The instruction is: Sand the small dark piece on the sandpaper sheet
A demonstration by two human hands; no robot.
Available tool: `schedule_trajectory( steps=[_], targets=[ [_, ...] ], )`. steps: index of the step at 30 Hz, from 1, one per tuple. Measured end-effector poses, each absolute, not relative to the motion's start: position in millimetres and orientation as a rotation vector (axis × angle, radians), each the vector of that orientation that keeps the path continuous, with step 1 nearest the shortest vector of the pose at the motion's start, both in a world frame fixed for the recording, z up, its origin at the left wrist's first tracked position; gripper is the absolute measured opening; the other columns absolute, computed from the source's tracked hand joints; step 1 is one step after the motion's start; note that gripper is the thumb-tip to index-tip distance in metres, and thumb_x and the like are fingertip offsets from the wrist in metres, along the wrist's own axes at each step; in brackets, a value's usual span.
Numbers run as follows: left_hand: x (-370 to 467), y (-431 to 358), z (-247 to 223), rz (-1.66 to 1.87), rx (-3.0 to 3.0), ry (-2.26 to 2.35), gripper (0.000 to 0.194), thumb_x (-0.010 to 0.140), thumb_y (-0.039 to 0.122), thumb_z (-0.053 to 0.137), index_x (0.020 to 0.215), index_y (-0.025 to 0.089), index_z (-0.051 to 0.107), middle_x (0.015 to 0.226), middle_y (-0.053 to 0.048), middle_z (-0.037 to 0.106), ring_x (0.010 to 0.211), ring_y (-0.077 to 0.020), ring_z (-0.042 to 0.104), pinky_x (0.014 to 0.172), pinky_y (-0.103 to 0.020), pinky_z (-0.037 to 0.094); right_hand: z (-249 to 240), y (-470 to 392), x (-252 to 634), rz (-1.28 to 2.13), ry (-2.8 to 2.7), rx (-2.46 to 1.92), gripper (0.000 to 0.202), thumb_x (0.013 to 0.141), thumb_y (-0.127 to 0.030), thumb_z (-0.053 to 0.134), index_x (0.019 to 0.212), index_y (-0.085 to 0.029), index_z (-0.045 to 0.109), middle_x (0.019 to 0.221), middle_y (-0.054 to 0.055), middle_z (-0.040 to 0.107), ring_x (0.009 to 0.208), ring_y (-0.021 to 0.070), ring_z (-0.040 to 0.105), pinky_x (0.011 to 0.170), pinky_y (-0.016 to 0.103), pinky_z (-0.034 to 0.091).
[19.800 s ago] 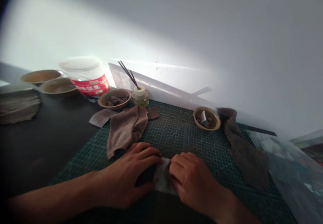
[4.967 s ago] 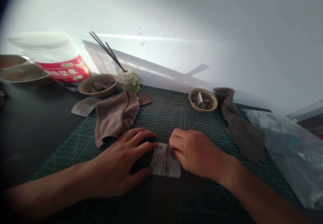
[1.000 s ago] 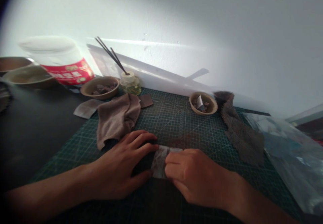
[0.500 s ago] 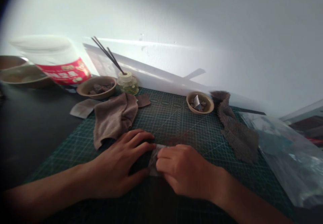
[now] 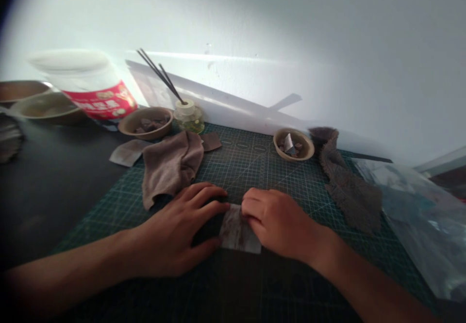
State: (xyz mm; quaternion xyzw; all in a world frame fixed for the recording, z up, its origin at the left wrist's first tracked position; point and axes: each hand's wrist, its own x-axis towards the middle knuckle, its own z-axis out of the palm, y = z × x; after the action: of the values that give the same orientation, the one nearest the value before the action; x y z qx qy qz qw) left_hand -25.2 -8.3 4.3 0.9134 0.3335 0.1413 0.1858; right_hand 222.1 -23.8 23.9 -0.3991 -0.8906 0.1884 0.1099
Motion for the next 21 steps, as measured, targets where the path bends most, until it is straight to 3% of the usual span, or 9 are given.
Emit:
schedule_trajectory(
  steps=[5, 9, 14, 18, 21],
  targets=[
    [-24, -7, 5, 0.397, 2.577, 0.939, 0.045, 0.081, 0.031, 0.068, 0.125, 0.022, 0.061, 0.138, -0.010, 0.056, 0.132, -0.0353, 0.045, 0.111, -0.057, 0.042, 23, -26, 218, 0.640, -2.735, -0.933, 0.014, 0.090, -0.008, 0.062, 0.086, -0.020, 0.060, 0.093, -0.001, 0.065, 0.084, 0.0150, 0.060, 0.076, 0.028, 0.043],
    [-23, -6, 6, 0.394, 2.581, 0.941, 0.046, 0.083, 0.033, 0.067, 0.128, 0.024, 0.059, 0.139, -0.009, 0.056, 0.133, -0.0357, 0.044, 0.111, -0.058, 0.042, 23, -22, 222, 0.458, -2.614, -1.152, 0.015, 0.092, -0.006, 0.058, 0.088, -0.020, 0.062, 0.098, 0.003, 0.066, 0.091, 0.0178, 0.061, 0.082, 0.031, 0.045],
    [-23, -7, 6, 0.373, 2.577, 0.956, 0.046, 0.083, 0.033, 0.067, 0.127, 0.023, 0.060, 0.140, -0.010, 0.055, 0.134, -0.0360, 0.044, 0.111, -0.058, 0.041, 27, -24, 227, 0.684, -2.742, -1.010, 0.014, 0.092, -0.008, 0.061, 0.084, -0.020, 0.060, 0.091, -0.001, 0.064, 0.082, 0.0142, 0.060, 0.074, 0.027, 0.043],
    [-24, -7, 6, 0.377, 2.585, 0.955, 0.046, 0.083, 0.033, 0.068, 0.127, 0.023, 0.060, 0.138, -0.010, 0.056, 0.133, -0.0357, 0.044, 0.111, -0.057, 0.041, 25, -22, 225, 0.536, -2.620, -1.124, 0.014, 0.093, -0.007, 0.058, 0.088, -0.019, 0.061, 0.098, 0.002, 0.065, 0.091, 0.0174, 0.060, 0.082, 0.030, 0.044],
    [-23, -7, 5, 0.372, 2.582, 0.954, 0.047, 0.084, 0.035, 0.067, 0.129, 0.024, 0.060, 0.140, -0.009, 0.055, 0.134, -0.0357, 0.044, 0.112, -0.058, 0.041, 27, -20, 226, 0.599, -2.632, -1.179, 0.015, 0.093, -0.007, 0.058, 0.085, -0.019, 0.060, 0.095, 0.001, 0.064, 0.087, 0.0158, 0.060, 0.079, 0.029, 0.044]
  ],
)
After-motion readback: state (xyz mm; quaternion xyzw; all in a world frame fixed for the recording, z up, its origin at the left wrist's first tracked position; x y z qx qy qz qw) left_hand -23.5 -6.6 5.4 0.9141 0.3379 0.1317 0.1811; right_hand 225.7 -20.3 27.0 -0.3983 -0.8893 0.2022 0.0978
